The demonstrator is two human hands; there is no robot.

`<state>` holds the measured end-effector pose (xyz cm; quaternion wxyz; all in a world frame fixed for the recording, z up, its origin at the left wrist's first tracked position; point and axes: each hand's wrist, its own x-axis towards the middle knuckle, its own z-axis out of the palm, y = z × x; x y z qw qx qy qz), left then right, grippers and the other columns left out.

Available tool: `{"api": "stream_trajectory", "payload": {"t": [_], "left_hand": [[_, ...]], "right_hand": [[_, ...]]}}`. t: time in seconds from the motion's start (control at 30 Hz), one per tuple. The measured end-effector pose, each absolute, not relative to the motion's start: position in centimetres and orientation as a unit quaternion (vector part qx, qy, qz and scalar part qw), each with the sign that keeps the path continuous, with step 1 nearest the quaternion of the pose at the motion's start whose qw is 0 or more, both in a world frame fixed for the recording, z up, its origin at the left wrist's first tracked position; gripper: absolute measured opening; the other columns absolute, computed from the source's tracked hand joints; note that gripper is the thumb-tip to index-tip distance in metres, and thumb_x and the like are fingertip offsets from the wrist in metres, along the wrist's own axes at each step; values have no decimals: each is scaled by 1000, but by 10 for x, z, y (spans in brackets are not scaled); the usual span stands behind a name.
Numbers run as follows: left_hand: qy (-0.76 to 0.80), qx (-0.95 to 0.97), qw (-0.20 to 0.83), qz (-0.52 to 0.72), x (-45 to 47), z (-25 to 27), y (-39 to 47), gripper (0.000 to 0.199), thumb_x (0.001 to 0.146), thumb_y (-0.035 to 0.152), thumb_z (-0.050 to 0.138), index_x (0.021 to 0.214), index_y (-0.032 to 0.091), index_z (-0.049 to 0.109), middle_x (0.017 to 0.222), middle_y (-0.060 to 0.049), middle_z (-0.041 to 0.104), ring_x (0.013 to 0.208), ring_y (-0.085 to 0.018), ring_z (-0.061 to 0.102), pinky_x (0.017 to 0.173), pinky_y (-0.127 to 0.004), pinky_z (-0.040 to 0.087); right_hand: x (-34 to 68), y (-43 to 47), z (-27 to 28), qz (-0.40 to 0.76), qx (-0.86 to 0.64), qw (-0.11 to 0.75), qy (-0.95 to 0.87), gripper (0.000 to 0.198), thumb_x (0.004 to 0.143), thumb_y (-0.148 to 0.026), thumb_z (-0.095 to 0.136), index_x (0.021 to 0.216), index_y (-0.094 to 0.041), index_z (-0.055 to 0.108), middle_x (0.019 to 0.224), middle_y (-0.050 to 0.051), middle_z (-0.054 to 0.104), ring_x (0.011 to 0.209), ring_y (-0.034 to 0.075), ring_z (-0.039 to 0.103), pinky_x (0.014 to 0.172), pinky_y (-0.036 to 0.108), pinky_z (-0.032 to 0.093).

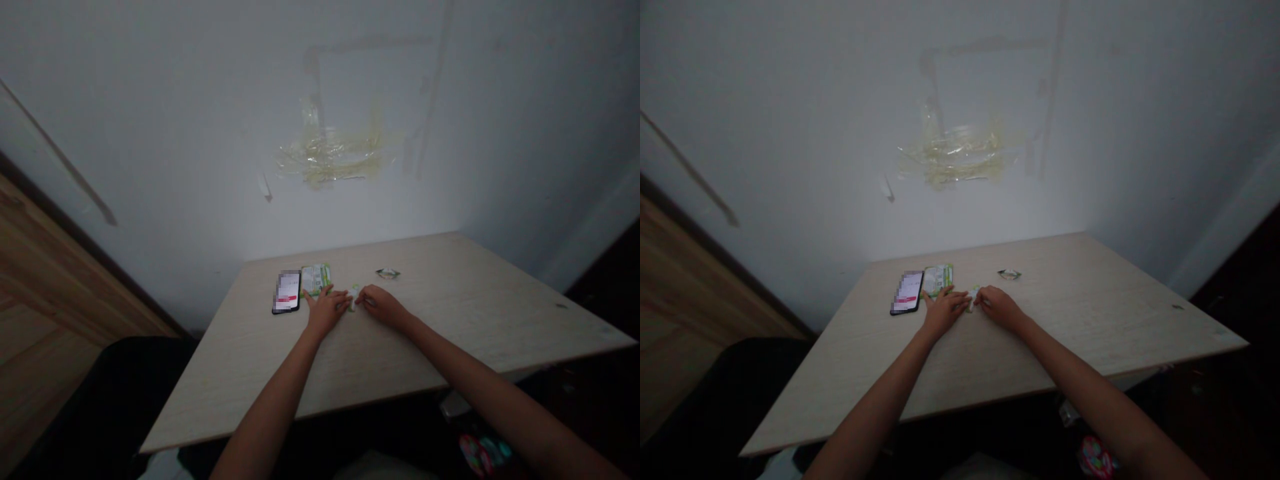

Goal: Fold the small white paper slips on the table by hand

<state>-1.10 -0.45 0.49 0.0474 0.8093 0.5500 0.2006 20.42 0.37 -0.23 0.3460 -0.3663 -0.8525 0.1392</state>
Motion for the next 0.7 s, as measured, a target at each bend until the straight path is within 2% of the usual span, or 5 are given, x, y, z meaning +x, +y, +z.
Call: {"api": "stream_trajectory", "payload": {"t": [0.37, 0.6, 0.7], "left_hand": [[557, 804, 61, 199, -10, 6, -5, 28, 95, 51, 46, 114, 48, 67, 132, 6, 65, 138, -31, 38, 104, -79, -14], [554, 803, 62, 208, -10, 6, -6, 25, 91, 51, 54, 111, 47, 69, 129, 6, 66, 134, -30, 41, 106, -78, -12], [553, 804, 50, 213, -10, 5, -6, 24, 89, 50, 57, 110, 47, 69, 128, 6, 67, 133, -30, 43, 106, -77, -12]], "right_hand": [[205, -3, 1, 165, -293, 329, -882, 17, 83, -9, 56, 91, -21, 65, 93, 4, 68, 92, 19, 62, 89, 35, 46], [207, 3, -4, 216, -342, 406, -819, 17, 81, -9, 57, 88, -22, 64, 92, 3, 68, 90, 18, 64, 86, 33, 48], [207, 7, -7, 243, -355, 407, -806, 15, 80, -10, 58, 89, -22, 62, 92, 2, 67, 89, 17, 65, 85, 32, 49]]}}
